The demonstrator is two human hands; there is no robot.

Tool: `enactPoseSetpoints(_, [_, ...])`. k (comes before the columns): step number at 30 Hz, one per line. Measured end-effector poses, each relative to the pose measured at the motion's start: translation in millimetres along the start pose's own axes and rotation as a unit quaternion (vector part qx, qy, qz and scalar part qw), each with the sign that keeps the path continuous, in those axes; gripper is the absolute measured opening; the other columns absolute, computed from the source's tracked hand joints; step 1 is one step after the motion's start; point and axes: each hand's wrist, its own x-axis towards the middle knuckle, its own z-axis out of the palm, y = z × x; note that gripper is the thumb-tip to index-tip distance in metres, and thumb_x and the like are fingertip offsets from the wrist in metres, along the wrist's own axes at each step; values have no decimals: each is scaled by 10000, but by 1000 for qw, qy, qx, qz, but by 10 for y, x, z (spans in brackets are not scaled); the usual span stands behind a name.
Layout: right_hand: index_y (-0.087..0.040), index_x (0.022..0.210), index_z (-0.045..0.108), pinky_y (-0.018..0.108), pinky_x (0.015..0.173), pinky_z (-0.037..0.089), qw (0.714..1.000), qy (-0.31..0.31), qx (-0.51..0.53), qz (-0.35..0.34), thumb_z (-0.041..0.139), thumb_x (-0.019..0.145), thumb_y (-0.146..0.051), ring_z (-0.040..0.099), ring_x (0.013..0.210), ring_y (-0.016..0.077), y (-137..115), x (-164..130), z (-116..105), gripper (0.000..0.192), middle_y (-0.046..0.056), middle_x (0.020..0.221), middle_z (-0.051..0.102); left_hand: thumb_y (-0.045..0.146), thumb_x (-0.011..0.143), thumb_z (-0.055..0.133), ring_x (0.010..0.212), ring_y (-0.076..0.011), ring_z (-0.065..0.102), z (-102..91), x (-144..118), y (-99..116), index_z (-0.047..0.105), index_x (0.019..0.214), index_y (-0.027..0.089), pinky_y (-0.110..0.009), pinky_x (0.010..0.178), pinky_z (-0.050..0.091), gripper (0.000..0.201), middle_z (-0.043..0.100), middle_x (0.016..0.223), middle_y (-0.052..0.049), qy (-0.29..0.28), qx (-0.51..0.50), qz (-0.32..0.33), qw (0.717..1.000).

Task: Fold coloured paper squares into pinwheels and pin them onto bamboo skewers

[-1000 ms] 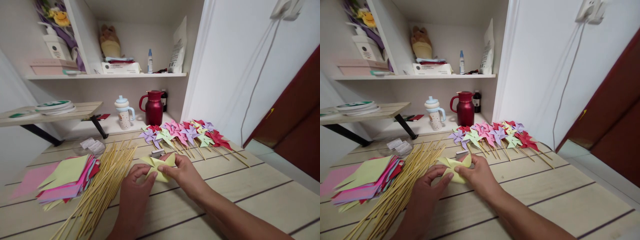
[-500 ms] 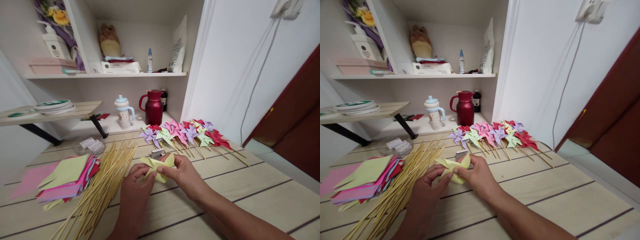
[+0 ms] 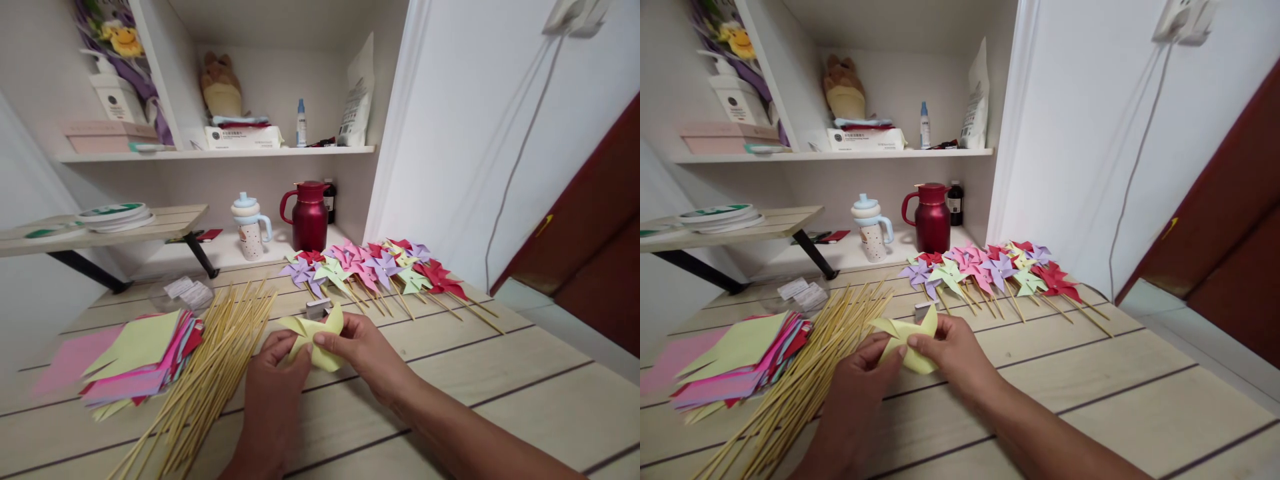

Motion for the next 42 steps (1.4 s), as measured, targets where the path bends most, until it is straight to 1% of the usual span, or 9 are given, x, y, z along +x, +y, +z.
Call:
enactPoseSetpoints(6, [-185, 936, 680, 253, 662, 433, 998, -15, -5, -64, 728, 792, -349, 555, 707, 127, -89, -8, -21, 224, -1, 807, 651, 299, 725, 658, 885, -225, 623, -9, 6, 9, 771, 774, 189, -298, 810, 455, 165, 691, 868, -43, 4, -13, 0, 1000])
enactPoseSetpoints(12, [-205, 1006, 664, 308, 811, 446, 991, 61, -39, -115, 685, 826, -388, 585, 883, 178, -152, 39, -111, 258, 32, 936, 676, 299, 692, 677, 873, -230, 623, -9, 27, 25, 770, 744, 195, -300, 803, 464, 149, 712, 853, -36, 26, -27, -10, 999])
enactPoseSetpoints(16, [-198, 871, 617, 269, 691, 434, 973, 107, -121, -165, 636, 846, -387, 560, 734, 146, -229, 90, -274, 192, -8, 769, 618, 300, 673, 689, 914, -231, 625, -67, 83, -14, 758, 673, 202, -301, 854, 453, 120, 713, 879, -28, 73, 17, 13, 997])
enactPoseSetpoints(18, [-197, 826, 599, 243, 591, 389, 956, 79, -235, -157, 589, 862, -353, 502, 624, 125, -281, 108, -384, 160, -33, 672, 561, 291, 663, 694, 915, -224, 628, -109, 133, -54, 757, 671, 207, -297, 854, 454, 105, 707, 878, -15, 110, 24, 14, 994])
enactPoseSetpoints(19, [-194, 816, 608, 236, 573, 378, 942, 19, -305, -136, 571, 862, -327, 495, 608, 121, -299, 116, -436, 146, -34, 662, 555, 289, 662, 699, 920, -222, 629, -129, 160, -75, 759, 693, 208, -296, 858, 453, 106, 708, 888, -9, 124, 23, 9, 992])
enactPoseSetpoints(22, [-182, 727, 667, 226, 571, 375, 920, -63, -375, -95, 633, 760, -191, 525, 596, 118, -285, 143, -546, 49, -29, 637, 605, 295, 656, 712, 967, -222, 627, -172, 234, -132, 761, 775, 204, -305, 895, 440, 158, 712, 951, -8, 165, 9, -10, 986])
enactPoseSetpoints(24, [-184, 696, 695, 226, 579, 381, 908, -82, -403, -82, 637, 713, -131, 555, 602, 123, -214, 175, -575, 81, -24, 644, 648, 299, 654, 716, 1001, -225, 621, -186, 262, -152, 755, 814, 196, -316, 925, 426, 194, 712, 987, -15, 178, 5, -17, 984])
enactPoseSetpoints(32, [-208, 872, 744, 238, 602, 394, 881, -50, -467, -59, 686, 726, -209, 616, 686, 157, 63, 313, -614, 157, 7, 748, 720, 315, 677, 701, 898, -202, 639, -199, 264, -194, 749, 796, 202, -281, 822, 449, 171, 726, 865, 11, 160, -11, -32, 987])
enactPoseSetpoints(42, [-222, 740, 751, 253, 655, 399, 866, -41, -497, -40, 632, 725, -155, 627, 715, 172, 107, 290, -481, 138, 10, 769, 746, 340, 700, 700, 796, -176, 633, -231, 267, -275, 746, 817, 207, -237, 704, 443, 183, 714, 770, 37, 123, -39, -46, 991])
